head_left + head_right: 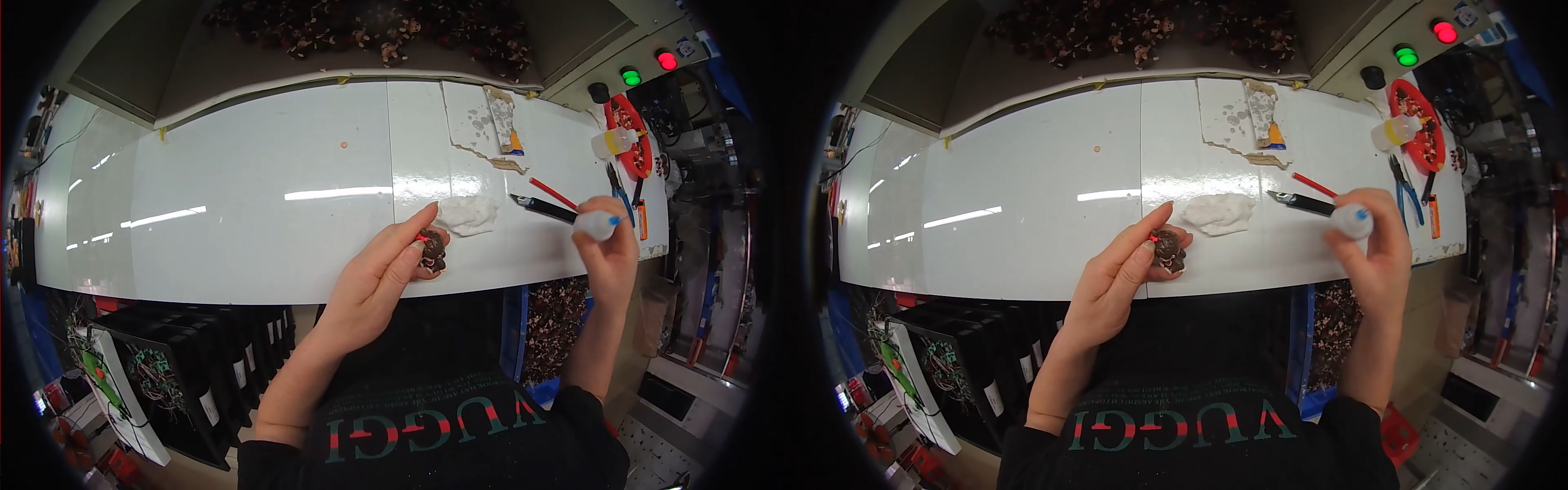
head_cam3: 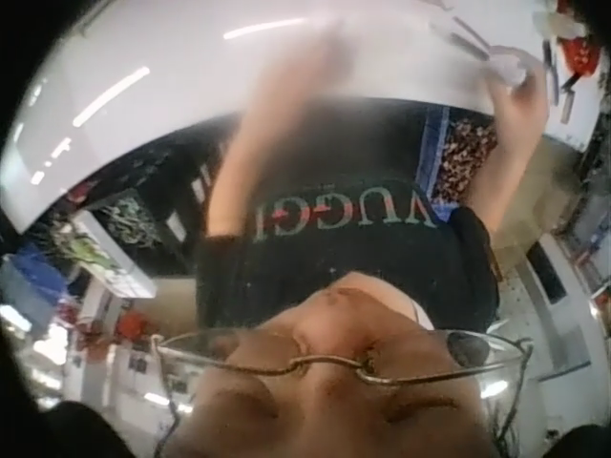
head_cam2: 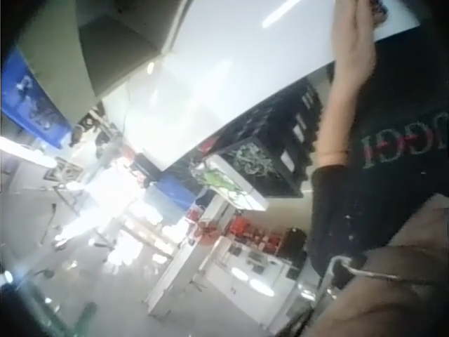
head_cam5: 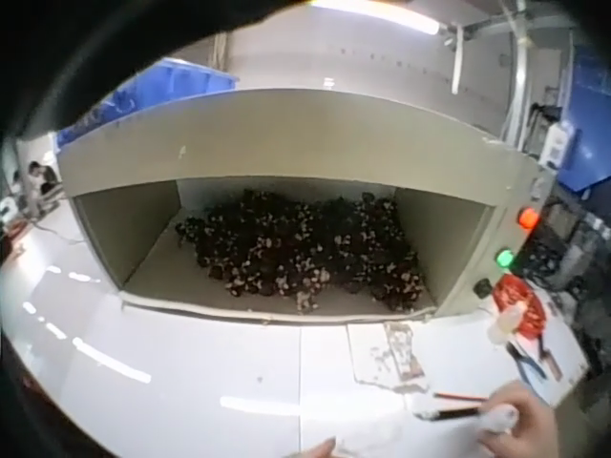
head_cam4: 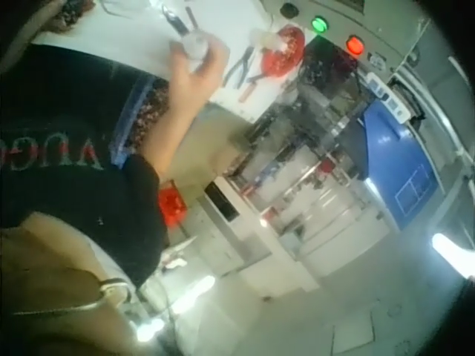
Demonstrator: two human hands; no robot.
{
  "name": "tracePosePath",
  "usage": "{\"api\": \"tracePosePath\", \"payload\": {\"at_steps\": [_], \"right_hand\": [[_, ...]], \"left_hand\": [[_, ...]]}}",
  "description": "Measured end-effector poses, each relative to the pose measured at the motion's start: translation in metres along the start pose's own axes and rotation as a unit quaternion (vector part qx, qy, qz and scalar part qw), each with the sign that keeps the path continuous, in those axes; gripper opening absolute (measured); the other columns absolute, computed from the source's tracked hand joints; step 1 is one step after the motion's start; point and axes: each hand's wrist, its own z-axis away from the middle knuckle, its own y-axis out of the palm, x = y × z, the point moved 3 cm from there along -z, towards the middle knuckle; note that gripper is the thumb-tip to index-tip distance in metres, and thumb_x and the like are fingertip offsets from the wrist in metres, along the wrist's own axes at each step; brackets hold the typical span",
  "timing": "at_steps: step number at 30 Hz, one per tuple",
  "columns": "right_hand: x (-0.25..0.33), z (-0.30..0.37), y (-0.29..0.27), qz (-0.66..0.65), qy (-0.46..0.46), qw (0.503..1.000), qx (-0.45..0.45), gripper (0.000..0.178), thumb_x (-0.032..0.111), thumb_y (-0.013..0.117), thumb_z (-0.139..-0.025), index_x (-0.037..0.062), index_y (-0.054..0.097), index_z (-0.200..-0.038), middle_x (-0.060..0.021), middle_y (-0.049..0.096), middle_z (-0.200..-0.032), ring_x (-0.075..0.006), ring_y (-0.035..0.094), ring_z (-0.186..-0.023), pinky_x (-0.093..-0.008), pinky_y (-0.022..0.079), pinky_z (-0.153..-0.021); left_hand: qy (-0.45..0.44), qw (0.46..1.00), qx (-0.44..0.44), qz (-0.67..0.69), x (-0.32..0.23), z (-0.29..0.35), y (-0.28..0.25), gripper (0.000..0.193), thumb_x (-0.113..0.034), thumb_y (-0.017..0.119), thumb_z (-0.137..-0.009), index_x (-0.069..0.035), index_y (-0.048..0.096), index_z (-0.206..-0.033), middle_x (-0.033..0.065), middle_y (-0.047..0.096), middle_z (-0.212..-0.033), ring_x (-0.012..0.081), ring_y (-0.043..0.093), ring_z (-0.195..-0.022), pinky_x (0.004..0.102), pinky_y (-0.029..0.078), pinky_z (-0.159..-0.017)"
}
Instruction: The person assembles small plastic character figures by applying glue from a glue bottle to plastic pieces with a glue applicator, then joining the pieces to form the toy figures.
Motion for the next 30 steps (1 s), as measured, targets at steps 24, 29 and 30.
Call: {"api": "tracePosePath", "payload": {"at_steps": [24,29,30], "right_hand": [[0.045,0.005,0.054,0.152,-0.18,0.951,0.2,0.035,0.032,0.083,-0.062,0.0079,0.062,-0.077,-0.0036,0.056,-0.068,-0.0222,0.05,-0.06,-0.0322,0.035,-0.057],[0.046,0.004,0.056,0.164,-0.189,0.947,0.202,0.033,0.031,0.083,-0.063,0.0084,0.062,-0.077,-0.0031,0.056,-0.068,-0.022,0.05,-0.06,-0.032,0.035,-0.057],[0.046,0.004,0.056,0.165,-0.187,0.947,0.202,0.033,0.03,0.082,-0.063,0.0084,0.062,-0.077,-0.0029,0.056,-0.067,-0.0218,0.05,-0.06,-0.0321,0.035,-0.057]], "left_hand": [[0.066,0.99,-0.042,-0.115,0.005,0.003,0.001,0.036,-0.008,0.041,-0.099,-0.001,0.047,-0.133,0.0079,0.049,-0.114,0.0119,0.051,-0.1,0.0247,0.047,-0.086],[0.071,0.99,-0.042,-0.112,0.005,0.003,0.001,0.035,-0.008,0.042,-0.099,-0.002,0.048,-0.133,0.0074,0.048,-0.114,0.0113,0.051,-0.098,0.0246,0.046,-0.085],[0.075,0.989,-0.042,-0.12,0.005,0.003,0.001,0.035,-0.008,0.042,-0.099,-0.002,0.048,-0.133,0.0073,0.048,-0.114,0.0113,0.051,-0.098,0.0245,0.046,-0.085]]}}
